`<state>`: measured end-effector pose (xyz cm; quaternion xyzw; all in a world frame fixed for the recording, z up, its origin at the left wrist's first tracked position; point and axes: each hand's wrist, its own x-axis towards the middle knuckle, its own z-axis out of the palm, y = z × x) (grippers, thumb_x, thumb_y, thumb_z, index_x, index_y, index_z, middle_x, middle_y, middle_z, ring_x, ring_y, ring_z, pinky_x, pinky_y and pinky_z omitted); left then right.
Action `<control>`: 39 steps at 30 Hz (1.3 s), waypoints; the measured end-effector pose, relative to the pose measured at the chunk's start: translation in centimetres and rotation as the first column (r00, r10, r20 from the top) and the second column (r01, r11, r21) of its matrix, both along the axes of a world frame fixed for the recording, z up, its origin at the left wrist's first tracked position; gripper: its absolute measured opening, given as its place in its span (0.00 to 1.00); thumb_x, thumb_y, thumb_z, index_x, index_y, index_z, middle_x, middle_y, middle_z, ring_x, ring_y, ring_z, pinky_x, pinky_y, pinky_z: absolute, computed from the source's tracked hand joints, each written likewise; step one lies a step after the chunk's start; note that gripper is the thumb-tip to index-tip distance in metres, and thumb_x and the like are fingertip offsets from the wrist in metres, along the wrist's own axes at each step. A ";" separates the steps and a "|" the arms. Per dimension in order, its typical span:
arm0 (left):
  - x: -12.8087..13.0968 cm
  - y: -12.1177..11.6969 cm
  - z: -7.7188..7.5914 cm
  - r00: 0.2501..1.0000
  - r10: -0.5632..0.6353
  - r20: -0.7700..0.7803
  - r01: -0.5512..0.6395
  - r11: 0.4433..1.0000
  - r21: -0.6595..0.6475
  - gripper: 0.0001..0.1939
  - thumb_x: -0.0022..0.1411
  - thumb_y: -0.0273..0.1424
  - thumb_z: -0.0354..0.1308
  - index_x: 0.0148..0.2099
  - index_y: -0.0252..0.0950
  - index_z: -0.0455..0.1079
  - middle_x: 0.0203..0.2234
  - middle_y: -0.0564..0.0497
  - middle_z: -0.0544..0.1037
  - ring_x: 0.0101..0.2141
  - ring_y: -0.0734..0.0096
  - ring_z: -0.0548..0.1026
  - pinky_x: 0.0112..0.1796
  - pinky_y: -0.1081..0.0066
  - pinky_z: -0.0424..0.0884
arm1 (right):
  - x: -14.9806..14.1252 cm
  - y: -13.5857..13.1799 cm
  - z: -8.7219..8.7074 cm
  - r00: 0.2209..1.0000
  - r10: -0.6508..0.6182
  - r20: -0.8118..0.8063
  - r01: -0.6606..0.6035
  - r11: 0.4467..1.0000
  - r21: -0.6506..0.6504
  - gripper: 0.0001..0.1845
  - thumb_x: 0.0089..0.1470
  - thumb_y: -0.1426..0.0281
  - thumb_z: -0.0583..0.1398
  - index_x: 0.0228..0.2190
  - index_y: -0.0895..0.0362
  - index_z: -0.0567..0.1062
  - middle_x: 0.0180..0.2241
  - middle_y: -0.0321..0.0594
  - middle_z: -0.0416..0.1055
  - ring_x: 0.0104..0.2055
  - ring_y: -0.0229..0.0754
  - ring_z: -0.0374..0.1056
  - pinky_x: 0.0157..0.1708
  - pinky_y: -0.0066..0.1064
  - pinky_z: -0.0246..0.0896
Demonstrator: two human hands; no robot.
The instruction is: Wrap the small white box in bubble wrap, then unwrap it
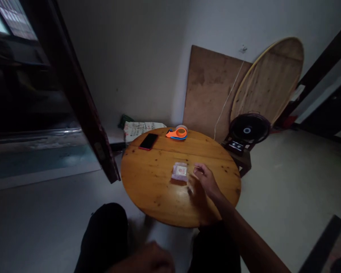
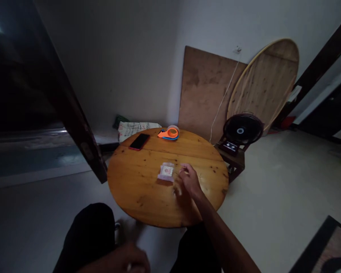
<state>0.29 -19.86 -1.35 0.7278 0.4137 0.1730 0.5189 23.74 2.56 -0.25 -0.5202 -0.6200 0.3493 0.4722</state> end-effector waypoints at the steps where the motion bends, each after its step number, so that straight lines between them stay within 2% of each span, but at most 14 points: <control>1: -0.1 1.9 0.3 0.999 0.039 0.001 -0.039 0.999 0.034 0.12 0.68 0.35 0.51 0.48 0.37 0.70 0.43 0.47 0.74 0.44 0.66 0.73 0.46 0.62 0.72 | -0.3 1.0 0.3 0.999 0.005 0.036 -0.005 1.000 0.011 0.19 0.47 0.61 0.60 0.40 0.56 0.74 0.41 0.44 0.74 0.44 0.47 0.70 0.45 0.40 0.66; 2: -0.1 4.0 0.6 0.995 0.095 0.009 -0.095 0.992 0.083 0.12 0.69 0.33 0.48 0.46 0.38 0.72 0.41 0.48 0.75 0.44 0.67 0.72 0.47 0.64 0.71 | -0.6 1.9 0.5 0.997 0.019 0.075 -0.020 1.000 0.006 0.19 0.46 0.62 0.60 0.40 0.56 0.74 0.42 0.45 0.74 0.45 0.48 0.70 0.45 0.40 0.67; 3: 0.0 6.0 0.8 0.978 0.208 0.033 -0.210 0.954 0.215 0.12 0.68 0.31 0.48 0.44 0.38 0.73 0.38 0.48 0.75 0.42 0.66 0.73 0.46 0.65 0.71 | -1.0 2.8 0.6 0.992 0.028 0.120 -0.028 1.000 -0.003 0.19 0.45 0.63 0.60 0.40 0.56 0.74 0.43 0.45 0.74 0.45 0.48 0.70 0.44 0.39 0.67; 5: 0.4 9.8 1.2 0.915 0.390 0.103 -0.395 0.815 0.424 0.12 0.66 0.29 0.48 0.43 0.37 0.74 0.39 0.47 0.74 0.42 0.65 0.73 0.46 0.66 0.70 | -1.8 4.4 0.6 0.976 0.038 0.216 -0.036 0.999 -0.014 0.18 0.44 0.65 0.60 0.39 0.56 0.75 0.43 0.45 0.74 0.45 0.48 0.71 0.44 0.39 0.66; 7: 1.1 12.8 1.2 0.873 0.462 0.154 -0.467 0.703 0.537 0.13 0.62 0.26 0.50 0.46 0.38 0.73 0.42 0.45 0.72 0.45 0.64 0.72 0.48 0.66 0.70 | -2.5 5.4 0.5 0.958 0.030 0.285 -0.029 1.000 -0.009 0.16 0.43 0.65 0.61 0.37 0.56 0.75 0.42 0.44 0.75 0.45 0.48 0.71 0.45 0.39 0.66; 8: 1.5 14.1 1.0 0.859 0.489 0.154 -0.484 0.675 0.557 0.15 0.61 0.26 0.51 0.49 0.38 0.73 0.43 0.45 0.71 0.45 0.64 0.72 0.48 0.65 0.70 | -2.8 5.7 0.3 0.949 0.023 0.315 -0.026 1.000 0.006 0.15 0.43 0.65 0.62 0.37 0.55 0.76 0.42 0.43 0.75 0.45 0.48 0.70 0.46 0.39 0.65; 11: 2.9 16.7 0.4 0.828 0.549 0.108 -0.508 0.656 0.559 0.21 0.61 0.27 0.53 0.57 0.40 0.67 0.43 0.46 0.69 0.42 0.65 0.72 0.47 0.65 0.71 | -3.4 6.1 0.2 0.909 -0.013 0.416 -0.030 0.995 0.097 0.12 0.43 0.65 0.63 0.34 0.54 0.76 0.40 0.41 0.75 0.44 0.46 0.70 0.47 0.38 0.63; 14: 3.8 18.1 0.3 0.821 0.564 0.089 -0.506 0.647 0.570 0.22 0.62 0.29 0.55 0.58 0.42 0.66 0.43 0.47 0.67 0.41 0.66 0.71 0.47 0.66 0.70 | -3.8 6.3 0.3 0.879 -0.023 0.476 -0.067 0.983 0.172 0.08 0.46 0.66 0.61 0.32 0.53 0.77 0.38 0.39 0.75 0.42 0.44 0.69 0.45 0.35 0.63; 20: 4.2 19.3 0.3 0.832 0.548 0.089 -0.492 0.654 0.575 0.12 0.64 0.31 0.55 0.48 0.42 0.73 0.41 0.49 0.68 0.42 0.68 0.71 0.46 0.69 0.69 | -4.0 6.3 1.2 0.920 0.064 0.386 -0.141 0.975 0.173 0.09 0.48 0.68 0.57 0.24 0.54 0.77 0.33 0.39 0.74 0.38 0.41 0.69 0.40 0.31 0.62; 27: 4.0 19.7 -0.5 0.835 0.528 0.155 -0.514 0.646 0.564 0.11 0.64 0.32 0.55 0.48 0.43 0.74 0.40 0.49 0.68 0.42 0.68 0.71 0.45 0.69 0.69 | -4.1 3.4 2.4 0.896 0.156 0.416 -0.262 0.942 0.211 0.10 0.50 0.70 0.56 0.23 0.54 0.77 0.30 0.38 0.74 0.36 0.42 0.68 0.42 0.33 0.61; 33: 4.0 19.9 -1.5 0.822 0.542 0.172 -0.535 0.635 0.557 0.12 0.61 0.30 0.59 0.48 0.40 0.71 0.39 0.50 0.71 0.40 0.68 0.72 0.44 0.69 0.70 | -3.8 0.9 1.9 0.794 0.063 0.605 -0.286 0.916 0.280 0.13 0.57 0.68 0.55 0.29 0.52 0.79 0.36 0.40 0.76 0.43 0.45 0.66 0.48 0.39 0.55; 36: 4.0 20.0 -1.7 0.807 0.553 0.206 -0.561 0.610 0.560 0.15 0.60 0.29 0.60 0.51 0.38 0.67 0.41 0.49 0.72 0.42 0.67 0.72 0.46 0.67 0.69 | -3.5 0.0 2.1 0.719 0.038 0.694 -0.342 0.889 0.305 0.13 0.59 0.70 0.54 0.34 0.52 0.80 0.41 0.40 0.76 0.48 0.46 0.65 0.49 0.41 0.54; 39: 4.0 19.9 -1.6 0.811 0.543 0.220 -0.561 0.613 0.557 0.18 0.61 0.28 0.59 0.54 0.38 0.65 0.44 0.47 0.73 0.47 0.65 0.72 0.49 0.66 0.68 | -3.0 -0.9 2.3 0.622 0.020 0.783 -0.422 0.851 0.314 0.16 0.58 0.72 0.54 0.42 0.53 0.78 0.47 0.41 0.75 0.56 0.49 0.61 0.52 0.44 0.52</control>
